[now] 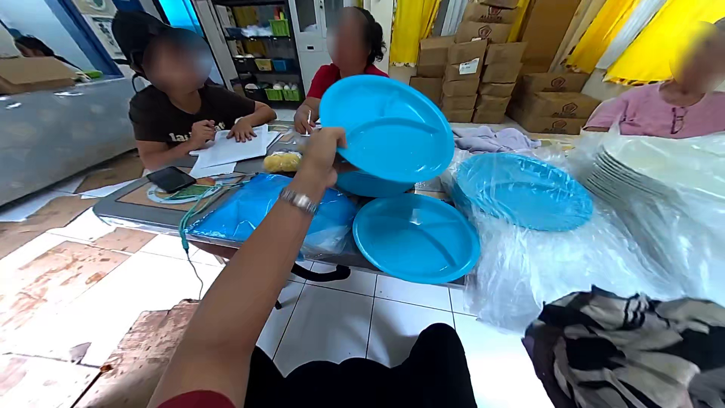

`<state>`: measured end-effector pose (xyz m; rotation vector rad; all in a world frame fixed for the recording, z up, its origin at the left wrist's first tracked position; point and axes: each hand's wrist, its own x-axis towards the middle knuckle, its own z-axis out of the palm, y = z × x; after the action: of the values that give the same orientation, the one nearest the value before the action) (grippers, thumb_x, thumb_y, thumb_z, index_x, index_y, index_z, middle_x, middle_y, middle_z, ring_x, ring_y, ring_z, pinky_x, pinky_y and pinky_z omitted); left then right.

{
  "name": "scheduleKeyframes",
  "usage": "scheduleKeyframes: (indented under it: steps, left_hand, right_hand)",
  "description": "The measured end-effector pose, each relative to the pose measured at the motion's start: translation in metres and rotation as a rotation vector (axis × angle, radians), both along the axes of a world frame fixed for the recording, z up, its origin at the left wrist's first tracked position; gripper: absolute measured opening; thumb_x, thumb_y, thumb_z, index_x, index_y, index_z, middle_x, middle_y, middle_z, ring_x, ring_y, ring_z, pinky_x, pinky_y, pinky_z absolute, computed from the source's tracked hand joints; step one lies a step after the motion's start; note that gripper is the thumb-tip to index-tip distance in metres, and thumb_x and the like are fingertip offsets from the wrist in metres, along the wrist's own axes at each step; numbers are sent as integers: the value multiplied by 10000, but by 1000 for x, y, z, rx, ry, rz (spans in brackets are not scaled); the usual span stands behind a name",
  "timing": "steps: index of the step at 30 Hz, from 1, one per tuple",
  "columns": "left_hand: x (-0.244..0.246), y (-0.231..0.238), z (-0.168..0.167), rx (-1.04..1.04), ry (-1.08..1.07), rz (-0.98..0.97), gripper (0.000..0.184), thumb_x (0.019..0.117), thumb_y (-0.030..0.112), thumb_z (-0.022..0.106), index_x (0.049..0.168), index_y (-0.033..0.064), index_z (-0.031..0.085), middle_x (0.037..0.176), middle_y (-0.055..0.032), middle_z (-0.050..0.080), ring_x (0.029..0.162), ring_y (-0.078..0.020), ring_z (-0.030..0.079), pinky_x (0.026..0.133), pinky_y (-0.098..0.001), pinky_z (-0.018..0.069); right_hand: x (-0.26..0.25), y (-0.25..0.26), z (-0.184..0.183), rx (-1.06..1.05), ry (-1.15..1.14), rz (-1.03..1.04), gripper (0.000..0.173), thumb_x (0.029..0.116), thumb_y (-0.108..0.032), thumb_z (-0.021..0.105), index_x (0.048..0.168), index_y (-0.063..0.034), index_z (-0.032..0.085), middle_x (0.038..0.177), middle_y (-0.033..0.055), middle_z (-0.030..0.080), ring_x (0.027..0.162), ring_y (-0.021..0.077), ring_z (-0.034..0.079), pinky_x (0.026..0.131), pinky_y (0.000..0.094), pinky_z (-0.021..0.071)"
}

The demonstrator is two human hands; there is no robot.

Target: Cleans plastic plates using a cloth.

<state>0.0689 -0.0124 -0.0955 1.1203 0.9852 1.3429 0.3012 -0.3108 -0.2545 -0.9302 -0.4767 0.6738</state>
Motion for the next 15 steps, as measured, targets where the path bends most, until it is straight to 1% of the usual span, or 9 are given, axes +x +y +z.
scheduleKeyframes:
  steps: [1, 2, 3, 4, 6, 8, 12, 13, 15]
  left_hand:
    - [-9, -26, -5, 10, -27, 28, 344, 886, 7, 473, 1226, 39, 515, 1048, -125, 657, 844, -216, 691, 687, -406, 604]
    - [-20, -52, -13, 13, -55, 54, 371, 893, -4, 471, 1257, 53, 503, 1067, -110, 658, 873, -200, 692, 711, -394, 603]
    - [-33, -78, -26, 10, -94, 74, 400, 912, 8, 469, 1306, 68, 501, 1109, -103, 654, 926, -196, 686, 758, -395, 596]
    - [-47, -103, -43, 7, -131, 89, 386, 938, 39, 467, 1319, 86, 504, 1136, -91, 651, 967, -190, 680, 804, -400, 590]
    - [-74, -146, -71, -9, -238, 145, 260, 997, 86, 465, 1243, 108, 545, 1086, -65, 679, 951, -171, 696, 795, -383, 605]
    - [-94, -187, -90, -35, -355, 162, 220, 1067, 133, 397, 1188, 119, 580, 1039, -47, 712, 937, -151, 719, 787, -356, 619]
    - [-111, -248, -134, -24, -376, 176, 360, 1129, 318, 291, 1295, 149, 562, 1088, -31, 730, 997, -138, 726, 837, -358, 632]
    - [-112, -258, -142, -24, -335, 182, 390, 1125, 356, 288, 1323, 150, 554, 1089, -28, 732, 991, -135, 726, 833, -357, 633]
    - [-115, -265, -154, 4, -214, 214, 424, 1125, 361, 280, 1372, 109, 516, 1084, -45, 718, 977, -133, 720, 841, -350, 626]
  right_hand:
    - [20, -2, -22, 196, -139, 102, 467, 1055, -160, 149, 1072, -18, 593, 896, 15, 721, 831, 84, 700, 747, 268, 600]
    - [47, -4, -40, 351, -313, 319, 476, 1098, -180, 137, 1305, -45, 544, 1185, -22, 693, 1122, 35, 645, 980, 241, 529]
    - [29, 4, -25, 290, -233, 166, 466, 1108, -203, 192, 1191, -165, 649, 1089, -110, 747, 1043, -35, 673, 929, 187, 552]
    - [6, 15, -8, 270, -135, 83, 437, 1109, -230, 243, 1105, -211, 680, 1006, -122, 758, 973, -29, 691, 880, 198, 576]
    - [-31, 34, 16, 323, -84, 130, 345, 1104, -239, 304, 1127, -166, 640, 975, -54, 751, 933, 64, 714, 857, 287, 607]
    - [-70, 47, 37, 339, -145, 147, 336, 1102, -173, 257, 1132, -154, 591, 916, -80, 744, 868, 45, 719, 820, 260, 616]
    - [-144, 75, 35, 236, -506, 149, 256, 1103, -350, 427, 1269, -173, 509, 967, -119, 669, 859, -8, 671, 769, 240, 597]
    - [-163, 84, 26, 207, -700, 162, 383, 1096, -344, 452, 1385, -93, 465, 1119, -41, 649, 996, 29, 653, 865, 270, 575]
    - [-200, 97, 6, 198, -1171, 214, 620, 1057, -280, 504, 1577, 2, 320, 1595, 164, 405, 1489, 273, 369, 1224, 504, 298]
